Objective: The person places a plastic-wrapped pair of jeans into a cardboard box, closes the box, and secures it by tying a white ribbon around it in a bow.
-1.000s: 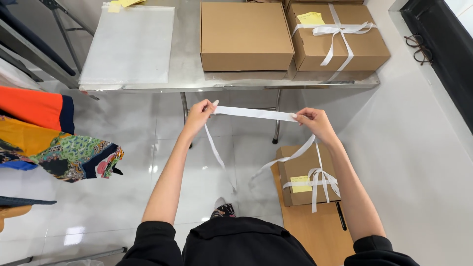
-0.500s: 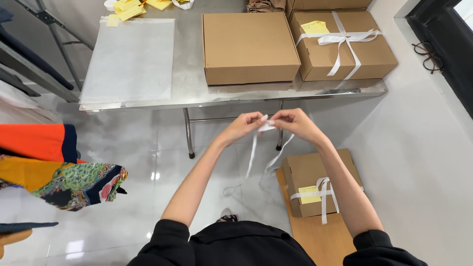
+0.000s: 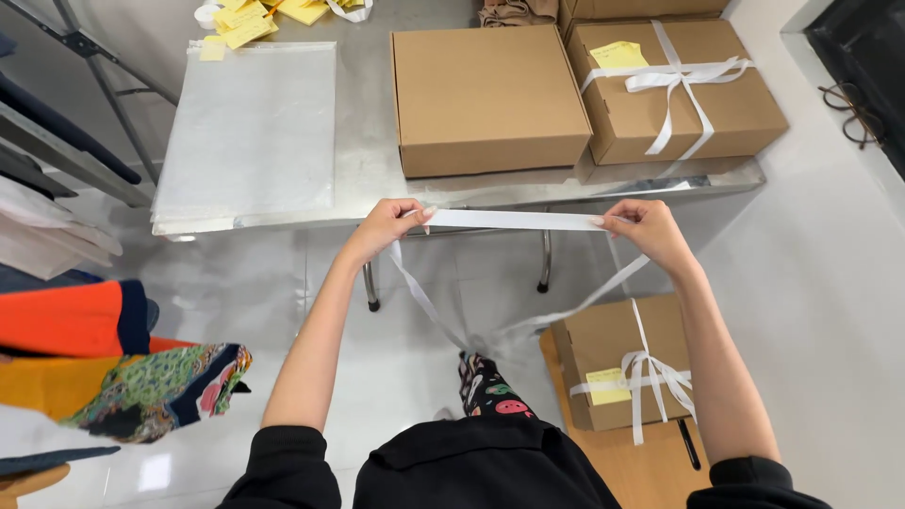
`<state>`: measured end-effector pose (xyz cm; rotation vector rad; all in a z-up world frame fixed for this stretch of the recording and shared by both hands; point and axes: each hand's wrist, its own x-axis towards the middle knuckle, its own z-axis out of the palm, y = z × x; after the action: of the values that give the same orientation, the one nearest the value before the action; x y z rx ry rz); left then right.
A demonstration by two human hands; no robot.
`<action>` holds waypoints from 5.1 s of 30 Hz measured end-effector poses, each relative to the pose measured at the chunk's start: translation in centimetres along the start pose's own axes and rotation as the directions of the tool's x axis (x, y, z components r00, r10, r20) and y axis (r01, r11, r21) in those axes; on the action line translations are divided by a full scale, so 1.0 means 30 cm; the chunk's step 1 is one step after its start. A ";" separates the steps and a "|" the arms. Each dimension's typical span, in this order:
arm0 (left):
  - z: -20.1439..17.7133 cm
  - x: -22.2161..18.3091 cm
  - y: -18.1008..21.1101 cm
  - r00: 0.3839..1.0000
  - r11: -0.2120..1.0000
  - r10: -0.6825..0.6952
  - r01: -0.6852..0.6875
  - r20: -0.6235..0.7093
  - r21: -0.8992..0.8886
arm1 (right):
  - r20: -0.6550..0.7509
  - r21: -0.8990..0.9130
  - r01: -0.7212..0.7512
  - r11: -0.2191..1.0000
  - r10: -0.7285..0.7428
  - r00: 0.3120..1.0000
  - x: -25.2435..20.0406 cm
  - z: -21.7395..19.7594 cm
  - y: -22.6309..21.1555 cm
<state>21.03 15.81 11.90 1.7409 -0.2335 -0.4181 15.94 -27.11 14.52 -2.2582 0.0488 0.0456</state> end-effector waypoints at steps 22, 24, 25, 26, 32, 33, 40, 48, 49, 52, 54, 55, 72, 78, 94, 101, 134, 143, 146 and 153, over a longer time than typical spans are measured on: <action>-0.626 1.177 -0.197 0.938 0.942 0.030 0.088 -0.345 0.322 | -0.130 -0.390 0.079 0.917 -0.140 0.982 1.465 -0.075 0.441; -0.643 1.224 -0.244 0.928 0.974 -0.056 0.132 -0.369 0.183 | -0.077 -0.420 0.034 0.907 -0.073 0.994 1.560 -0.058 0.513; -0.638 1.252 -0.279 0.925 0.975 -0.058 0.134 -0.376 0.179 | -0.071 -0.422 0.040 0.906 -0.077 0.995 1.605 -0.041 0.559; -0.633 1.276 -0.315 0.924 0.975 -0.094 0.160 -0.371 0.151 | -0.067 -0.491 0.002 0.871 -0.039 0.997 1.648 -0.022 0.605; -0.606 1.292 -0.405 0.890 0.962 -0.271 0.267 -0.367 -0.064 | -0.080 -0.478 -0.121 0.870 0.094 0.992 1.713 0.068 0.671; -0.601 1.293 -0.409 0.877 0.942 -0.333 0.296 -0.347 -0.155 | -0.092 -0.389 -0.136 0.911 0.108 0.990 1.711 0.068 0.668; -0.527 1.299 -0.468 0.861 0.861 -0.422 0.282 -0.285 -0.423 | -0.217 -0.118 -0.255 0.960 0.226 0.950 1.705 0.151 0.747; -0.627 1.238 -0.484 0.817 0.826 -0.486 0.314 -0.311 -0.467 | -0.217 -0.009 -0.321 0.947 0.312 0.925 1.589 0.250 0.524; -0.648 1.224 -0.507 0.815 0.826 -0.487 0.314 -0.313 -0.467 | -0.215 -0.008 -0.320 0.947 0.311 0.926 1.590 0.276 0.531; -0.682 1.185 -0.546 0.796 0.801 -0.527 0.348 -0.298 -0.487 | -0.182 0.122 -0.325 0.938 0.343 0.922 1.576 0.343 0.546; -0.677 1.179 -0.527 0.813 0.806 -0.505 0.322 -0.291 -0.497 | -0.087 0.259 -0.345 0.902 0.377 0.922 1.561 0.372 0.539; -0.683 1.181 -0.543 0.812 0.807 -0.505 0.322 -0.294 -0.496 | -0.084 0.261 -0.343 0.902 0.376 0.923 1.564 0.381 0.595; -0.705 1.073 -0.399 0.875 0.654 -0.483 0.323 -0.048 -0.684 | 0.458 0.756 -0.587 0.289 0.407 0.790 1.510 0.305 0.482; -0.753 1.103 -0.207 0.880 0.517 -0.469 0.204 -0.076 -0.831 | 0.490 0.837 -0.541 0.083 0.327 0.808 1.581 0.273 0.373; -0.693 1.301 -0.148 0.919 -0.097 -0.367 -0.194 -0.146 -0.976 | 0.392 0.888 -0.306 -0.343 0.219 0.894 1.761 0.319 0.215; -0.568 1.490 -0.234 0.894 0.102 -0.238 -0.365 -0.379 -0.925 | 0.175 0.984 -0.155 -0.090 0.297 0.939 1.804 0.476 0.127; -0.335 1.712 -0.214 0.962 0.500 -0.204 0.263 0.183 -0.825 | 0.003 0.703 -0.171 0.691 0.238 0.971 1.750 0.644 -0.281; -0.334 1.708 -0.233 0.919 0.442 -0.234 0.391 0.316 -0.808 | 0.007 0.712 -0.177 0.679 0.245 0.969 1.769 0.704 -0.129; -0.331 1.747 -0.280 0.940 0.475 -0.220 0.336 0.260 -0.813 | 0.004 0.724 -0.178 0.666 0.254 0.967 1.748 0.667 -0.204; -0.315 1.663 -0.105 0.973 0.726 -0.212 0.092 -0.094 -0.682 | 0.025 0.578 -0.203 0.790 0.231 0.973 1.671 0.574 -0.311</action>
<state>70.18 6.09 2.95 1.0573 0.1803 -0.4082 66.19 -8.86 8.30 -1.6282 0.3099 0.0877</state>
